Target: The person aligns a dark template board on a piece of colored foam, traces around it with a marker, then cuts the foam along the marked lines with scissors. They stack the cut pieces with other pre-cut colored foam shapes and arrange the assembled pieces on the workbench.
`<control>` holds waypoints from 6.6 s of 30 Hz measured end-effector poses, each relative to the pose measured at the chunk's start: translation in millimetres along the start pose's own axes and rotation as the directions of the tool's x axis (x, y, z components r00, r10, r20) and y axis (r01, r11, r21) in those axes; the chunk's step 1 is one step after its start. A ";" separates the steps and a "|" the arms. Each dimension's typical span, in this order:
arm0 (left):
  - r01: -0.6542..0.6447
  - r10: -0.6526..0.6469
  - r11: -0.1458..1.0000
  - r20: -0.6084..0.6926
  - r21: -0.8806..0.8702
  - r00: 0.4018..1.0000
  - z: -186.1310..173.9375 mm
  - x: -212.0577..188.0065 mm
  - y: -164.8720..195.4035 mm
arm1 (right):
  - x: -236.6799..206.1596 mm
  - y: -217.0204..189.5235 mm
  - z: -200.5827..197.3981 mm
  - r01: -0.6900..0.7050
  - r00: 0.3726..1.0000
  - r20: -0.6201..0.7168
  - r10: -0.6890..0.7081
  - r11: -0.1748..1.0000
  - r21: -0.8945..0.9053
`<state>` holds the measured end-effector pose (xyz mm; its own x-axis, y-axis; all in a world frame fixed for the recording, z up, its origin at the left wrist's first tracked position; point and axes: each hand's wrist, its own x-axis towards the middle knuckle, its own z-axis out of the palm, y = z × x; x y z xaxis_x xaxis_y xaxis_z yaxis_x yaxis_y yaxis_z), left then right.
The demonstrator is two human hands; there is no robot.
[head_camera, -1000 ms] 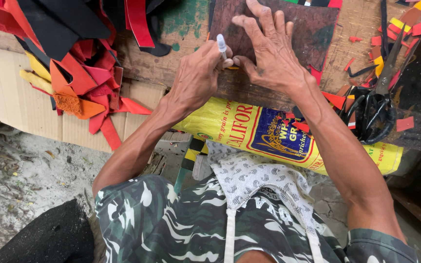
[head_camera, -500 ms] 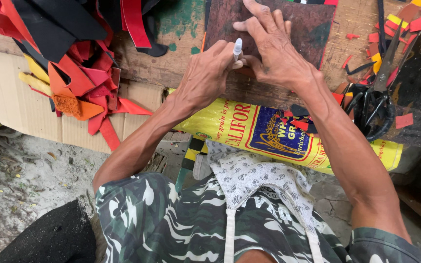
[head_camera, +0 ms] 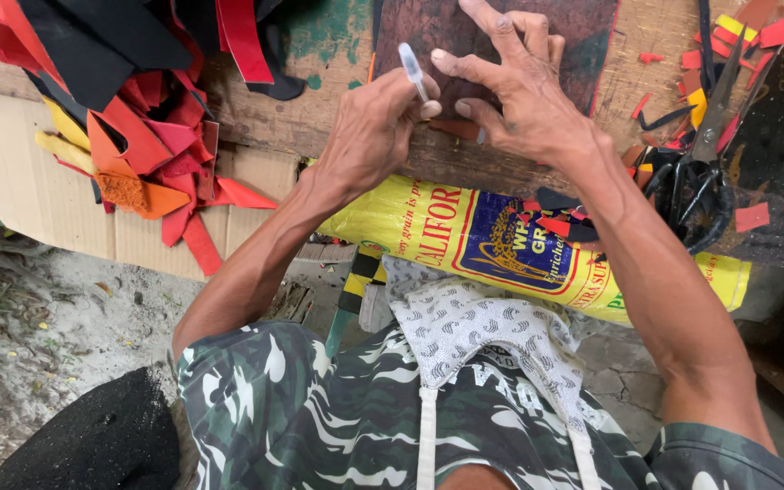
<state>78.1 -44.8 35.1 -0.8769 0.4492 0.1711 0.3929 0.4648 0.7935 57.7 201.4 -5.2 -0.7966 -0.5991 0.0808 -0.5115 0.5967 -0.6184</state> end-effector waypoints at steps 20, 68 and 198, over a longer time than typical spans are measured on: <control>-0.084 0.073 0.992 0.108 0.098 0.991 54.8 21.4 7.0 | -26.7 25.9 -10.8 0.025 0.998 -0.049 -0.025 1.000 -0.010; -0.125 0.118 0.991 0.142 0.042 0.983 93.1 34.7 39.8 | -69.9 55.4 -39.8 0.069 0.998 -0.001 -0.069 0.994 0.083; -0.034 0.064 0.971 0.119 -0.235 0.991 83.8 32.2 45.0 | -90.6 56.9 -55.1 -0.018 0.979 0.204 0.006 0.998 0.056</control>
<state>90.7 54.5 27.4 -0.8107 0.5657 0.1505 0.3465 0.2565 0.9023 83.0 319.1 -4.6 -0.7174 -0.6916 -0.0839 -0.4782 0.5764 -0.6627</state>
